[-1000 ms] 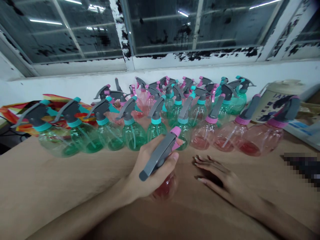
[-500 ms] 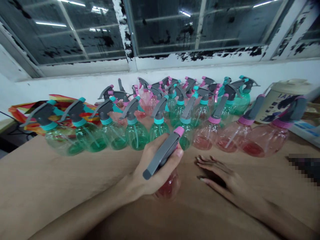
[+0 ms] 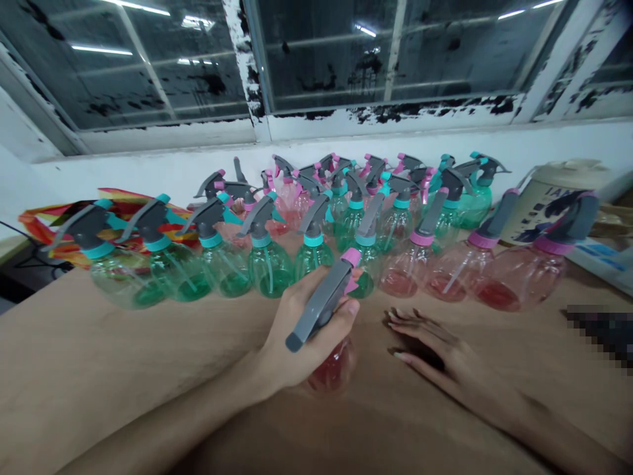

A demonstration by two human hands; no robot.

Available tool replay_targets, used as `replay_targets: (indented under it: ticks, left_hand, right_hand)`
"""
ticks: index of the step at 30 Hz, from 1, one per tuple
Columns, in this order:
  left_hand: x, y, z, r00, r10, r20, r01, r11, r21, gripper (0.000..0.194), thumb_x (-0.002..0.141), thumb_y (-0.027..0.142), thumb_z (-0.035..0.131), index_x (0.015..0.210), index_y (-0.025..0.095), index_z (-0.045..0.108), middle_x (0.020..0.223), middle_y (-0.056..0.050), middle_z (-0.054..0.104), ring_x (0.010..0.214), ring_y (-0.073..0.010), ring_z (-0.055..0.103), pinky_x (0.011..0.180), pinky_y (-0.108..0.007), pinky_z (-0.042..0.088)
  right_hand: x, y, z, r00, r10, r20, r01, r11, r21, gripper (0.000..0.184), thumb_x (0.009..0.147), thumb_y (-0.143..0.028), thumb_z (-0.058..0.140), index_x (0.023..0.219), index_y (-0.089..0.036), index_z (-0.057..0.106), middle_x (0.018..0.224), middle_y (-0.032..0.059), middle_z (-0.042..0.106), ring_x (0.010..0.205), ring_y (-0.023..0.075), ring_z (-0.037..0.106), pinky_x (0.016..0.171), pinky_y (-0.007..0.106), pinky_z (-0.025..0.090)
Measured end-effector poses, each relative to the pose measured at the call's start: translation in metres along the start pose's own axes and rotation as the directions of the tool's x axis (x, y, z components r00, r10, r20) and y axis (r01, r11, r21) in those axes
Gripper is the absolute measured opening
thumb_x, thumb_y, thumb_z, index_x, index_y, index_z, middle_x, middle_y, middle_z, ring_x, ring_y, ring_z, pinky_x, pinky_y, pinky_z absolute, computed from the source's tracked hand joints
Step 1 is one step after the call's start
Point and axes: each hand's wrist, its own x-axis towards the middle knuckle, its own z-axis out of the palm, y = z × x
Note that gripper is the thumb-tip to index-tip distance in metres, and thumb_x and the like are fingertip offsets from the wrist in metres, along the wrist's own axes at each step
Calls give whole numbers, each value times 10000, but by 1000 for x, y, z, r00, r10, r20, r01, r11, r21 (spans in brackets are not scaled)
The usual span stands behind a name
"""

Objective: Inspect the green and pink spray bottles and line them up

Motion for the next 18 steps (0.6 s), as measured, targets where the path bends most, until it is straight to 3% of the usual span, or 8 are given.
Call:
replay_targets:
  ticks: [7,18]
  left_hand:
    - [0,2,0,999,-50,15,51,998,-22,157,833,273,483,939,202,573,774,-2,627,657,-145,603,650,-257,500]
    - [0,2,-2,1000,18,-16,-18,1000,-14,200,821,223,501,985,195,610,642,33,568,537,-116,538,586,-225,495]
  right_hand:
    - [-1,1,2,1000,-8,5,8,1000,-5,388,881,-341,514,1258,-252,502,1283,45,574,1220,226,481,1039,484,376]
    - [-1,0,0,999,-16,41,16,1000,-12,382,898,-346,484,1268,-252,472,1312,41,548,1251,218,445,1046,502,364]
